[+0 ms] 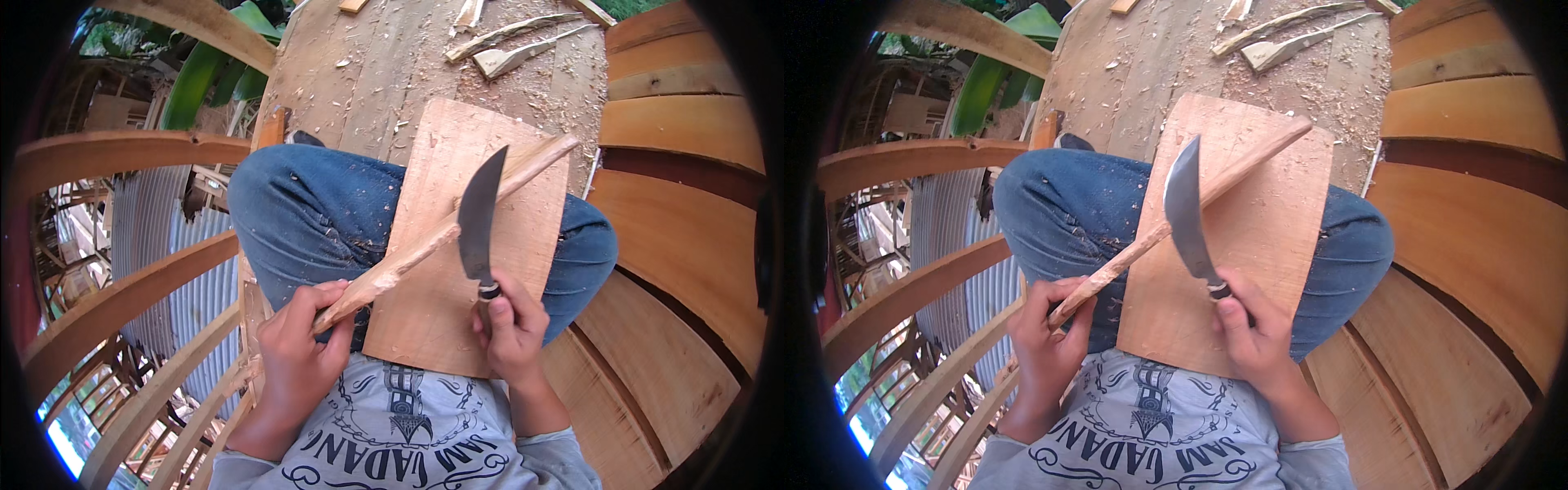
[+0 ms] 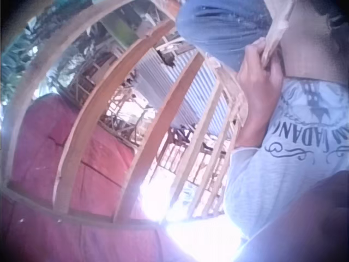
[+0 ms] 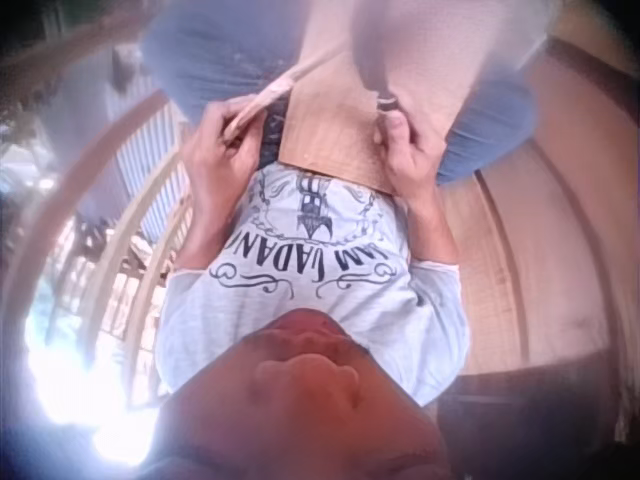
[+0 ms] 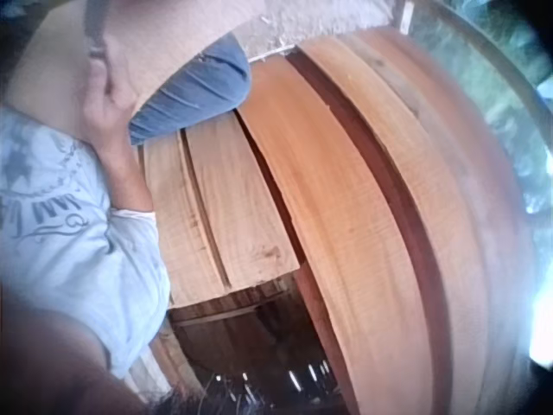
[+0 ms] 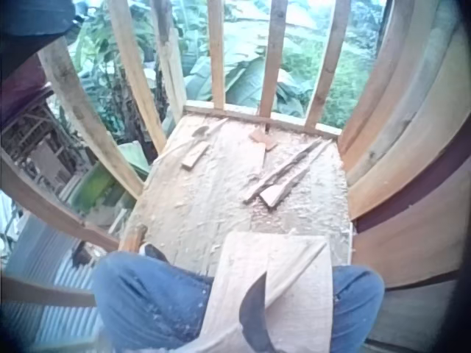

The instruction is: The person sits cross-legged and uses a curved knife to shave and shape a rectangular piece of wood resting on their lap. They repeatedly scrape the surface to remove thin layers of wood, refining the shape of the block.

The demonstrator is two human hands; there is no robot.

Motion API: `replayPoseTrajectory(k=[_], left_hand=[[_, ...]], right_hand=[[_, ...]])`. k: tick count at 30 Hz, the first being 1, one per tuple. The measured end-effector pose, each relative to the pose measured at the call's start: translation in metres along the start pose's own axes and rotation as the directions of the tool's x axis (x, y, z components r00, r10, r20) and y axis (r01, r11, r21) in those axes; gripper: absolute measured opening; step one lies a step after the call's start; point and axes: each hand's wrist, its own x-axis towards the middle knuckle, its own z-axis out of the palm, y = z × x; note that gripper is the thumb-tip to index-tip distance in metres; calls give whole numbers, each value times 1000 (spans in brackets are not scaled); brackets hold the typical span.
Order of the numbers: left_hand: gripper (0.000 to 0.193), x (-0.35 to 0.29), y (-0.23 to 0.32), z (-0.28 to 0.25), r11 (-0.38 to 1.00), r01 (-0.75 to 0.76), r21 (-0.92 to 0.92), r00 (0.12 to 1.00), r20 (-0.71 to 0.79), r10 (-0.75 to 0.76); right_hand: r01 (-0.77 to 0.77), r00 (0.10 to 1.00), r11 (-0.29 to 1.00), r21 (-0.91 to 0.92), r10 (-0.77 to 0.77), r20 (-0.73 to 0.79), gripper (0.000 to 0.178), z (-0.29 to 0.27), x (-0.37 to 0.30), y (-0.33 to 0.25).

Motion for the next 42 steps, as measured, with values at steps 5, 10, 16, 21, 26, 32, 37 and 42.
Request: replayPoseTrajectory(k=[5,10,16,21,26,32,37,42], left_hand=[[16,1,1,2,1000,-9,9,1000,3,9],[15,1,2,1,1000,1,27,1000,8,-1],[15,-1,2,3,1000,-20,4,1000,-2,20],[15,0,2,1,1000,-22,19,1000,9,22],[16,-2,1,2,1000,-11,18,1000,-6,11],[16,0,3,1,1000,5,24,1000,10,-5],[16,1,1,3,1000,-28,12,1000,-5,28],[16,1,2,1,1000,7,27,1000,4,-7]], right_hand=[[54,960,956,289,30,-278,45,-10,6,-6],[14,992,997,-74,-5,126,41,3,3,-7],[1,962,957,290,78,-260,33,-14,6,-11],[-73,992,997,-5,74,104,32,-4,5,-15],[-32,970,974,225,84,-229,30,-13,8,-15],[-70,992,998,6,69,101,32,-2,9,-12],[35,989,996,80,-23,-145,32,-13,9,-10],[18,997,1000,0,-18,-74,31,-13,10,-12]])
